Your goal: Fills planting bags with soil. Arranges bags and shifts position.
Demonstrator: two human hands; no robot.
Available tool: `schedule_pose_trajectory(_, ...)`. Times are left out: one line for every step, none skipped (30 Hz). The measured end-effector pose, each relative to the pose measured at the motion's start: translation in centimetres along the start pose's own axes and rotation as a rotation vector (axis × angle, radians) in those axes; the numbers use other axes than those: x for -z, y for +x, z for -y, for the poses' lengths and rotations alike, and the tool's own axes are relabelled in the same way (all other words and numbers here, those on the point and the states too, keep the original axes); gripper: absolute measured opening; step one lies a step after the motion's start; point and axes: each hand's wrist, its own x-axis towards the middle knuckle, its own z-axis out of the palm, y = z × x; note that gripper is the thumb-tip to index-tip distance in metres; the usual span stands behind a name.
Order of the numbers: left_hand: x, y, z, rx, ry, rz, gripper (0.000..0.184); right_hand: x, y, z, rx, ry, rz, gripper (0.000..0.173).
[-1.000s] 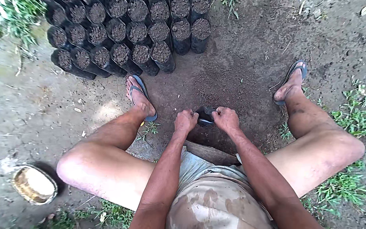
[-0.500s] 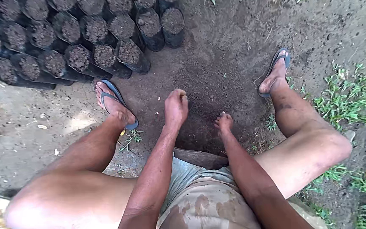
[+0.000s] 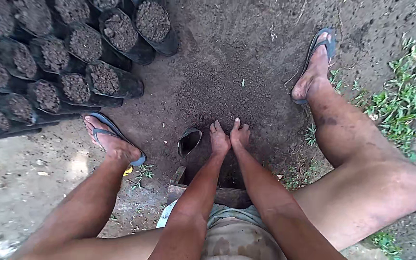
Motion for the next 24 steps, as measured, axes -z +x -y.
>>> schedule_pose_trajectory(0.3,0.3,0.0,0.000,-0.047,0.036,0.073,-0.1,-0.1,0.5,0.019,0.017,0.036,0.081)
schedule_pose_trajectory(0.8,0.5,0.0,-0.001,-0.076,0.083,0.070,-0.2,-0.1,0.7,0.033,0.074,0.075,0.081)
schedule_pose_trajectory(1.4,0.5,0.0,-0.010,-0.094,0.122,0.067,-0.3,-0.1,0.8,0.034,0.169,0.127,0.080)
schedule_pose_trajectory(2.0,0.4,-0.2,-0.033,-0.098,0.146,0.066,-0.2,-0.2,1.0,0.015,0.294,0.188,0.078)
schedule_pose_trajectory(2.5,-0.1,-0.5,-0.066,-0.091,0.155,0.063,0.1,-0.3,1.2,-0.026,0.440,0.251,0.075)
schedule_pose_trajectory(2.8,-0.8,-1.0,-0.114,-0.079,0.151,0.059,0.6,-0.5,1.3,-0.083,0.600,0.328,0.074)
schedule_pose_trajectory(3.1,-1.8,-1.7,-0.175,-0.058,0.140,0.059,1.2,-0.8,1.3,-0.143,0.754,0.396,0.075)
schedule_pose_trajectory(3.4,-3.0,-2.6,-0.238,-0.029,0.134,0.062,2.1,-0.9,1.2,-0.184,0.900,0.471,0.076)
schedule_pose_trajectory(3.8,-4.3,-3.5,-0.291,0.016,0.146,0.066,2.9,-0.7,0.9,-0.196,1.028,0.551,0.074)
schedule_pose_trajectory(4.3,-5.6,-4.2,-0.336,0.065,0.159,0.069,3.5,-0.5,0.6,-0.183,1.154,0.642,0.066)
schedule_pose_trajectory(4.8,-7.0,-4.6,-0.374,0.099,0.157,0.069,4.0,-0.5,0.4,-0.149,1.273,0.726,0.057)
schedule_pose_trajectory(5.7,-8.7,-4.6,-0.401,0.101,0.134,0.065,4.3,-0.5,0.1,-0.103,1.390,0.781,0.051)
schedule_pose_trajectory(6.7,-10.3,-4.3,-0.424,0.063,0.074,0.060,4.7,-0.5,0.0,-0.052,1.482,0.816,0.047)
schedule_pose_trajectory(7.6,-11.9,-3.5,-0.432,-0.017,-0.008,0.055,5.2,-0.7,0.0,-0.012,1.540,0.821,0.046)
schedule_pose_trajectory(8.1,-13.0,-2.3,-0.409,-0.112,-0.079,0.053,5.8,-0.9,0.0,0.002,1.571,0.826,0.044)
schedule_pose_trajectory(8.4,-13.7,-0.8,-0.345,-0.197,-0.123,0.055,6.3,-1.0,0.2,-0.010,1.587,0.841,0.046)
schedule_pose_trajectory(8.6,-14.1,0.8,-0.242,-0.264,-0.136,0.063,6.7,-1.4,0.4,-0.026,1.612,0.859,0.046)
schedule_pose_trajectory(8.7,-14.1,2.4,-0.124,-0.321,-0.139,0.068,7.1,-1.9,0.7,-0.030,1.643,0.878,0.048)
schedule_pose_trajectory(8.8,-13.6,3.6,-0.022,-0.359,-0.136,0.070,7.4,-2.6,1.1,-0.013,1.662,0.901,0.050)
schedule_pose_trajectory(9.0,-13.0,4.4,0.061,-0.376,-0.132,0.068,7.6,-3.3,1.7,0.020,1.675,0.928,0.052)
schedule_pose_trajectory(8.9,-12.5,5.2,0.103,-0.367,-0.134,0.061,7.7,-4.2,2.2,0.050,1.691,0.958,0.051)
schedule_pose_trajectory(8.6,-12.5,6.0,0.105,-0.336,-0.151,0.054,7.8,-5.4,2.7,0.063,1.709,0.986,0.050)
schedule_pose_trajectory(8.3,-12.9,6.7,0.077,-0.302,-0.173,0.047,7.8,-6.7,3.2,0.073,1.712,1.003,0.050)
schedule_pose_trajectory(8.1,-13.2,7.2,0.052,-0.264,-0.197,0.042,7.6,-8.0,3.7,0.084,1.702,1.019,0.051)
